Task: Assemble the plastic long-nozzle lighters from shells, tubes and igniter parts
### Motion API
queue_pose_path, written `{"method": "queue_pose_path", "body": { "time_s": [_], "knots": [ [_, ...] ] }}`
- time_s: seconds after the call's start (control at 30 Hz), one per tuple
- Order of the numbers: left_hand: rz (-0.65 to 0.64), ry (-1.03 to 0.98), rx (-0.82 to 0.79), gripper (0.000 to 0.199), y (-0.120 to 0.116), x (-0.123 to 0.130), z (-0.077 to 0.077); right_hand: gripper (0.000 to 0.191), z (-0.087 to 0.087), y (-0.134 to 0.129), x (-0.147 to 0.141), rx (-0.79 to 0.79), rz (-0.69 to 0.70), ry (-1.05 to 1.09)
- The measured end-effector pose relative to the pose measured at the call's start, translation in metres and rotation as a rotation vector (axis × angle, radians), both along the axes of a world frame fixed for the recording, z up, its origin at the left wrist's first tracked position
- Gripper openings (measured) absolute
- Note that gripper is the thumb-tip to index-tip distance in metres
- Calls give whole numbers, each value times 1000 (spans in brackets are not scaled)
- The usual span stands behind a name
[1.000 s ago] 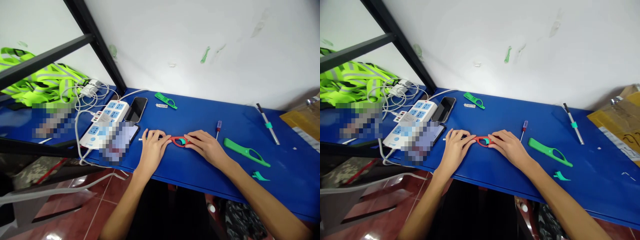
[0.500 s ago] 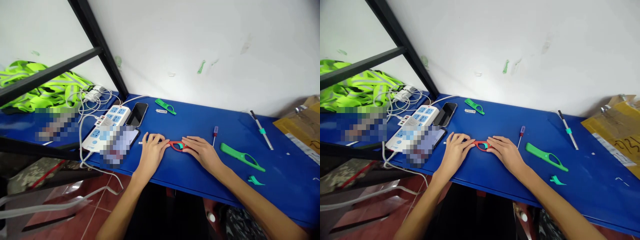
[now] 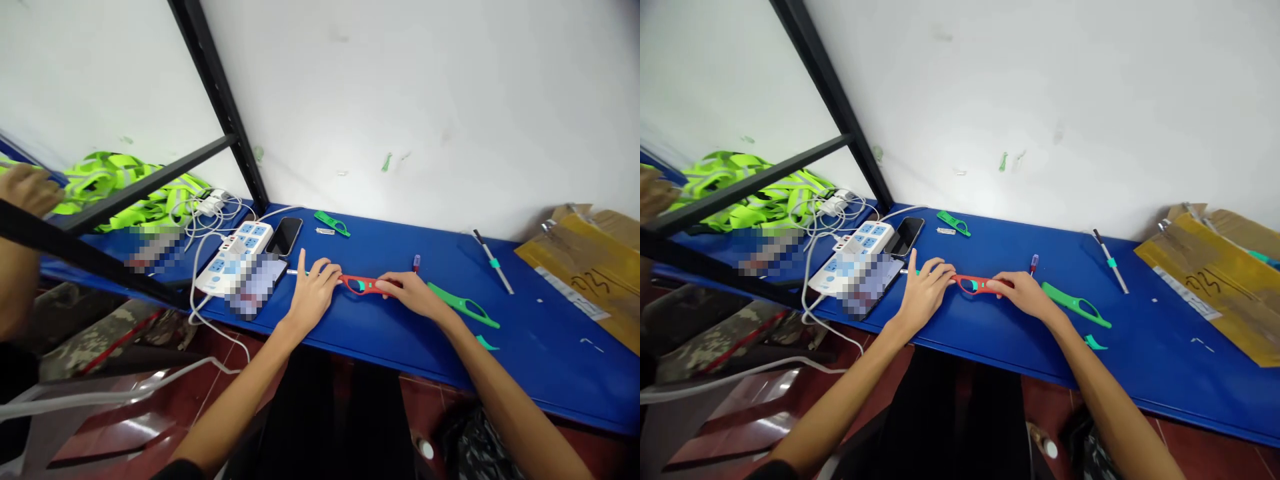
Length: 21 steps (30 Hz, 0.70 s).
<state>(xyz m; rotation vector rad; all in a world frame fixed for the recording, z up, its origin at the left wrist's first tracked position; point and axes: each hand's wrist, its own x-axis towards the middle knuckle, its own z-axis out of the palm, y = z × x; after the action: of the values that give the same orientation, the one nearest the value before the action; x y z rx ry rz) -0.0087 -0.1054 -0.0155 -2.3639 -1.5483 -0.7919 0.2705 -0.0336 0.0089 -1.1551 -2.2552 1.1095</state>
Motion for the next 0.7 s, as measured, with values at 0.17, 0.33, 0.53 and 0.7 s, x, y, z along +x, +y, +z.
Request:
{"method": "queue_pose_path", "body": {
  "time_s": [0.17, 0.33, 0.53, 0.7],
  "knots": [
    [29, -130, 111, 28, -18, 0, 8, 61, 8, -44, 4, -311, -33, 144],
    [194, -928, 43, 64, -57, 48, 14, 62, 7, -96, -9, -238, -282, 389],
    [-510, -1865, -573, 52, -76, 102, 35, 67, -1, -166, -42, -55, -338, 482],
    [-652, -1843, -605, 55, -110, 108, 30, 60, -31, -211, -43, -421, -226, 610]
  ]
}}
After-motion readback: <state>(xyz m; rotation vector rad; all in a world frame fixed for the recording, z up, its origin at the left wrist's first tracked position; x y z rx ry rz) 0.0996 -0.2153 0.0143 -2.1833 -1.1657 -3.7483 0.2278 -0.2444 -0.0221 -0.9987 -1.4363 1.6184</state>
